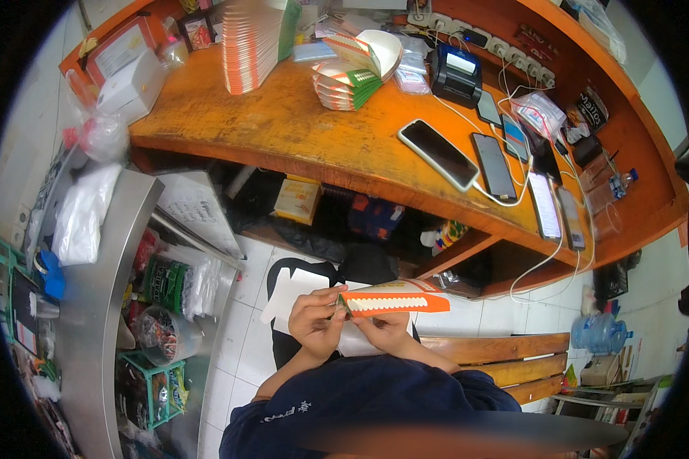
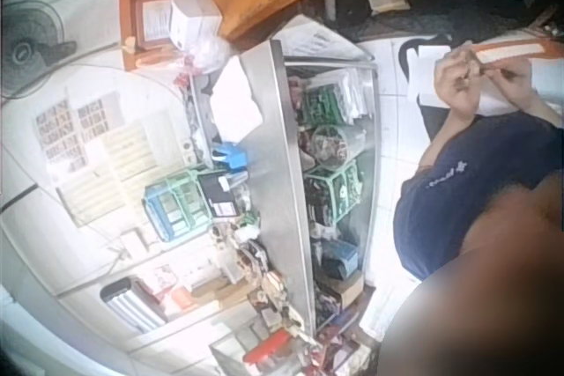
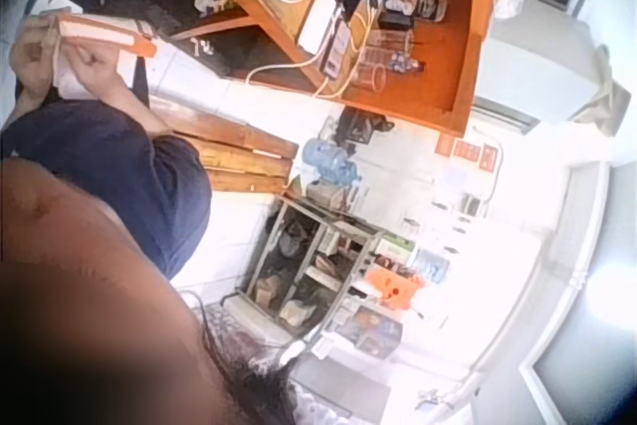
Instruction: The person folds flat paper food containers into their final shape by hand, then stacks the finished units on the counter. The person repeatedly picks a flat container, folds the sides and tabs, and places the completed container on a growing stack.
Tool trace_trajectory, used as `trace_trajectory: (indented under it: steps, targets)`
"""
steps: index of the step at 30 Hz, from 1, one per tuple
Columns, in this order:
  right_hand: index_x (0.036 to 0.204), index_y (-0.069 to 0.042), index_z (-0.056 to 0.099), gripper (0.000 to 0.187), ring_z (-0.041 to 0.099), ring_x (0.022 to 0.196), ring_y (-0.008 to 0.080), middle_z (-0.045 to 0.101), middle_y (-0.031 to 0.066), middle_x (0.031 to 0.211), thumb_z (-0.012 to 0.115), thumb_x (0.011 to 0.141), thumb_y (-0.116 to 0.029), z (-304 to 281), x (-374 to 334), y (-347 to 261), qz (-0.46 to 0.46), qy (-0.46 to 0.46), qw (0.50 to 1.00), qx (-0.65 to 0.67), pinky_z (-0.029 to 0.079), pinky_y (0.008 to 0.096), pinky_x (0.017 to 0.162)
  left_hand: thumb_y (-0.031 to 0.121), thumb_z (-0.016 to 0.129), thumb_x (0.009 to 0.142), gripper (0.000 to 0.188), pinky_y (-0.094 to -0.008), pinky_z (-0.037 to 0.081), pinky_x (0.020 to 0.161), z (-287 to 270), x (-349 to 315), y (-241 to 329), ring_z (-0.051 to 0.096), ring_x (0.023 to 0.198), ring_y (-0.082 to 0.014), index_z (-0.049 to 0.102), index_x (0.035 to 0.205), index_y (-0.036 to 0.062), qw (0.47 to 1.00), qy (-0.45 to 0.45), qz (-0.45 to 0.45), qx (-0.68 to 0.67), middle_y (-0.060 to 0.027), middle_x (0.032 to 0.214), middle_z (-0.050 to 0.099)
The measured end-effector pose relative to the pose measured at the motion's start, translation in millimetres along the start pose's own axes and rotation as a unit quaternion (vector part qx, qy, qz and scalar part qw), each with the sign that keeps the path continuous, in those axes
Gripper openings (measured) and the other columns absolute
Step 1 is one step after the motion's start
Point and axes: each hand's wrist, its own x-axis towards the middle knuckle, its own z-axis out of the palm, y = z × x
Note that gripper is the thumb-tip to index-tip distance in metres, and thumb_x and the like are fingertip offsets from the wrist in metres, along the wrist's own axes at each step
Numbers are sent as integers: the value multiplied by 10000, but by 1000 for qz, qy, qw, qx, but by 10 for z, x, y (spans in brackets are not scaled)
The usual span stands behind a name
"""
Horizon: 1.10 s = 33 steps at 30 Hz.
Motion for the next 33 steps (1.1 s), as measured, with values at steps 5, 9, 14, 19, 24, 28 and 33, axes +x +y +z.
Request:
trace_trajectory:
  steps: [5, 9, 14, 19, 24, 28, 33]
  targets:
    - [1029, 47, 655, 228, 679, 845, 180, 693, 128, 970, 697, 807, 22, -48, -56, 23, 206, 41, 958, 198, 543, 273, 735, 60, 763, 767, 241, -436, 506, 917, -61, -4, -81, 630, 1049, -386, 656, 961, -36, 991, -109, 14, 80, -212, 1110, 608]
    - [1039, 40, 629, 258, 674, 730, 173, 688, 112, 922, 715, 795, 32, -110, -13, 108, 294, 112, 928, 200, 555, 269, 682, 397, 661, 858, 610, -436, 444, 975, -42, -74, -164, 614, 1076, -350, 510, 1229, -64, 969, -200, 25, 145, -267, 1325, 488]
    - [1058, -13, 644, 290, 659, 880, 167, 661, 108, 1013, 736, 784, -38, -88, -27, 126, 227, -47, 970, 77, 534, 287, 746, 521, 483, 940, 640, -306, 497, 810, -21, -125, -271, 643, 944, -280, 411, 1246, -37, 962, -150, -153, -171, -259, 1287, 497]
    - [1024, -9, 611, 401, 585, 892, 176, 609, 81, 973, 817, 685, -67, 100, 13, 119, 185, 87, 978, -48, 483, 308, 778, 331, 552, 951, 409, -284, 472, 673, -49, -143, -310, 573, 710, -208, 469, 1118, -32, 995, -71, -30, 56, -234, 1084, 579]
    - [1131, 6, 524, 431, 537, 992, 175, 580, 117, 1125, 743, 763, -41, 56, 137, 221, 124, 239, 957, -107, 413, 287, 848, 142, 605, 919, 212, -299, 422, 653, -154, -57, -333, 497, 646, -218, 498, 1006, -20, 990, 76, 38, 115, -107, 774, 505]
    - [1021, -8, 620, 215, 596, 900, 183, 660, 104, 982, 677, 814, -14, 1, 122, 179, 133, 186, 972, -49, 438, 287, 772, 93, 621, 899, 158, -273, 404, 666, -239, 110, -403, 475, 674, -172, 477, 892, 30, 961, 117, -90, 235, -64, 783, 479]
    - [913, -71, 685, 142, 599, 815, 228, 669, 66, 929, 693, 781, -20, -57, 260, 96, 26, -9, 976, -218, 452, 298, 683, 154, 538, 969, 173, -300, 431, 821, -103, 59, -344, 512, 916, -122, 519, 1105, 48, 934, 123, -332, -41, -51, 1010, 557]
